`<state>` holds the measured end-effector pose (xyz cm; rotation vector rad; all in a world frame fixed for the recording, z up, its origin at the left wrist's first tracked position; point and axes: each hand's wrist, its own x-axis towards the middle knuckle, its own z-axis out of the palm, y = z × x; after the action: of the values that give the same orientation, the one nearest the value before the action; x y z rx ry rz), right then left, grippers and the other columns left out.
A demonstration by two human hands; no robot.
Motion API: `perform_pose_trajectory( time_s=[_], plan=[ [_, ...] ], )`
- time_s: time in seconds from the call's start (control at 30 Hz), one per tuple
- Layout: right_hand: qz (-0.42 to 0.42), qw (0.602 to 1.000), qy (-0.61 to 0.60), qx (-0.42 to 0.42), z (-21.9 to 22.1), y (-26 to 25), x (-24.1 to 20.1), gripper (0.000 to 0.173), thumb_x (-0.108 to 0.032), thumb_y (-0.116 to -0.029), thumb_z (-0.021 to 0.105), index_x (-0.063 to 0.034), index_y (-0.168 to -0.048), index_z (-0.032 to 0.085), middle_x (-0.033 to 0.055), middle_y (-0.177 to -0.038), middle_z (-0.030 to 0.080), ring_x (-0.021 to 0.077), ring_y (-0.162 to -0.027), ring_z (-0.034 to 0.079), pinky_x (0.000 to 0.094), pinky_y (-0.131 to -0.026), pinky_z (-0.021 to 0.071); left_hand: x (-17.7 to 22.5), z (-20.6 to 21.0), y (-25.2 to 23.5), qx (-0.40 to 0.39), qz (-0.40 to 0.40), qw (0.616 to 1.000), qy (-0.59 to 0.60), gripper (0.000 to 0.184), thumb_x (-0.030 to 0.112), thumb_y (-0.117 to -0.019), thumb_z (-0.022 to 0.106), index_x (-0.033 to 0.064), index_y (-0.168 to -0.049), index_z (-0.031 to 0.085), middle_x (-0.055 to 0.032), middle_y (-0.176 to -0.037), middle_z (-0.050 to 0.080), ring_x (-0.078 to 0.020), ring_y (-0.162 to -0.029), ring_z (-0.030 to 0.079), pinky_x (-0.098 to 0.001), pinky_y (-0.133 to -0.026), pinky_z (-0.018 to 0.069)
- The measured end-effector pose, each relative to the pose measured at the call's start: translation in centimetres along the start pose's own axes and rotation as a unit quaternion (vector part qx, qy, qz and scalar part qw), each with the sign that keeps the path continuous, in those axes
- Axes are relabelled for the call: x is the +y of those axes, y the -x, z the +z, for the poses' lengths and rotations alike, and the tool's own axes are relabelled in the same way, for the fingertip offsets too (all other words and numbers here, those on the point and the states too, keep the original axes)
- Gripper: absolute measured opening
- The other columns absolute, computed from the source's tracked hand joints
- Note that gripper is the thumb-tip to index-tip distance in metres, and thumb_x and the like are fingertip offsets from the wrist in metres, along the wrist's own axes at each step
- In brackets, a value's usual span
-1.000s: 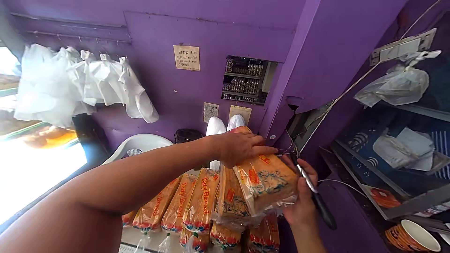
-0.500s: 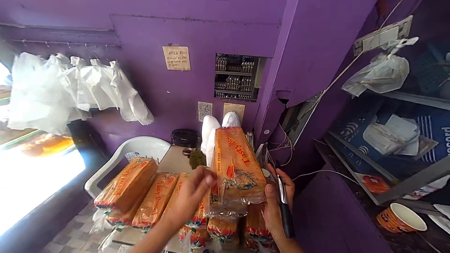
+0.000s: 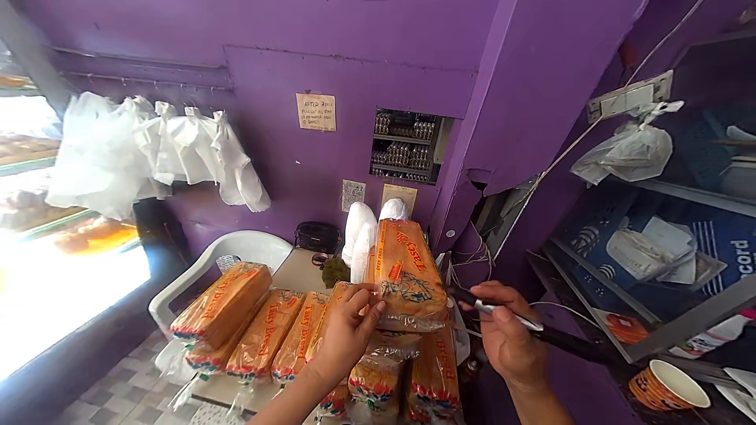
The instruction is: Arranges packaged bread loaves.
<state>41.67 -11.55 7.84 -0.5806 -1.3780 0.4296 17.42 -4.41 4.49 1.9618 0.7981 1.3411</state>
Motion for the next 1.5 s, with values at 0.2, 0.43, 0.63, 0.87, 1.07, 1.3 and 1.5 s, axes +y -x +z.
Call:
perform_pose_trajectory(
  time_s=[0.2, 0.43, 0.63, 0.87, 1.07, 1.3, 1.5],
  plan=[
    [0.015, 0.994, 0.012, -0.111, 1.2, 0.5, 0.6, 0.024, -0.028, -0.097, 0.07, -0.0247, -0.121, 0.069, -0.0066, -0.109, 0.069, 0.0054, -0.099, 0.067, 0.0223, -0.086, 0.0585, 0.1, -0.2, -0.4, 0.004, -0.021, 1.0, 0.01, 0.023, 0.024, -0.1004, 0.06, 0.0054, -0.097, 0.073, -0.0061, -0.112, 0.069, -0.0079, -0.106, 0.066, -0.0271, -0.093, 0.0551],
    [-0.074, 0.975, 0.157, -0.139, 1.7, 0.3, 1.0, 0.018, -0.033, -0.1024, 0.061, -0.0148, -0.104, 0.065, -0.0024, -0.097, 0.07, 0.0047, -0.103, 0.067, 0.0221, -0.092, 0.0551, 0.6, -0.3, -0.6, 0.012, -0.048, 0.998, 0.034, 0.021, 0.021, -0.101, 0.059, 0.0045, -0.101, 0.071, -0.0045, -0.107, 0.07, -0.0081, -0.1, 0.067, -0.0276, -0.091, 0.0564],
    [-0.097, 0.965, 0.208, -0.127, 2.3, 0.4, 0.9, 0.018, -0.03, -0.1015, 0.061, -0.0123, -0.103, 0.064, 0.0, -0.094, 0.069, 0.0045, -0.099, 0.066, 0.0186, -0.089, 0.0539, 0.4, -0.3, -0.5, 0.015, -0.045, 0.998, 0.039, 0.021, 0.023, -0.1012, 0.059, 0.005, -0.105, 0.07, -0.003, -0.103, 0.071, -0.0085, -0.1, 0.067, -0.0284, -0.091, 0.0557],
    [-0.117, 0.955, 0.242, -0.125, 2.7, 0.3, 1.0, 0.018, -0.029, -0.1016, 0.061, -0.0114, -0.103, 0.063, 0.0013, -0.091, 0.067, 0.0049, -0.094, 0.065, 0.0171, -0.085, 0.0533, 0.5, -0.3, -0.6, 0.004, -0.049, 0.998, 0.043, 0.022, 0.022, -0.102, 0.057, 0.0052, -0.106, 0.07, -0.0032, -0.106, 0.071, -0.0082, -0.101, 0.068, -0.0268, -0.09, 0.0561],
    [-0.135, 0.947, 0.268, -0.118, 3.0, 0.2, 1.4, 0.018, -0.029, -0.1019, 0.061, -0.0116, -0.102, 0.063, 0.0009, -0.089, 0.066, 0.005, -0.092, 0.065, 0.0166, -0.083, 0.0537, 0.6, -0.3, -0.6, -0.001, -0.046, 0.998, 0.049, 0.022, 0.022, -0.1024, 0.057, 0.0044, -0.107, 0.07, -0.0038, -0.109, 0.07, -0.0073, -0.102, 0.068, -0.0258, -0.092, 0.0559],
    [-0.131, 0.939, 0.295, -0.117, 3.0, 0.5, 1.3, 0.019, -0.031, -0.1019, 0.061, -0.0119, -0.1, 0.063, 0.0004, -0.088, 0.066, 0.0052, -0.091, 0.065, 0.0168, -0.082, 0.0534, 0.5, -0.3, -0.5, -0.004, -0.038, 0.998, 0.051, 0.023, 0.02, -0.1023, 0.057, 0.0024, -0.11, 0.07, -0.0048, -0.107, 0.07, -0.0068, -0.101, 0.068, -0.0254, -0.092, 0.0559],
    [-0.126, 0.939, 0.296, -0.123, 2.9, 0.6, 1.2, 0.018, -0.03, -0.1017, 0.061, -0.0114, -0.1, 0.063, 0.0009, -0.09, 0.066, 0.0054, -0.092, 0.065, 0.017, -0.083, 0.0531, 0.3, -0.2, -0.5, -0.001, -0.031, 0.998, 0.048, 0.022, 0.019, -0.102, 0.058, 0.003, -0.109, 0.07, -0.0045, -0.109, 0.071, -0.0072, -0.103, 0.068, -0.0258, -0.093, 0.0561]
  ],
)
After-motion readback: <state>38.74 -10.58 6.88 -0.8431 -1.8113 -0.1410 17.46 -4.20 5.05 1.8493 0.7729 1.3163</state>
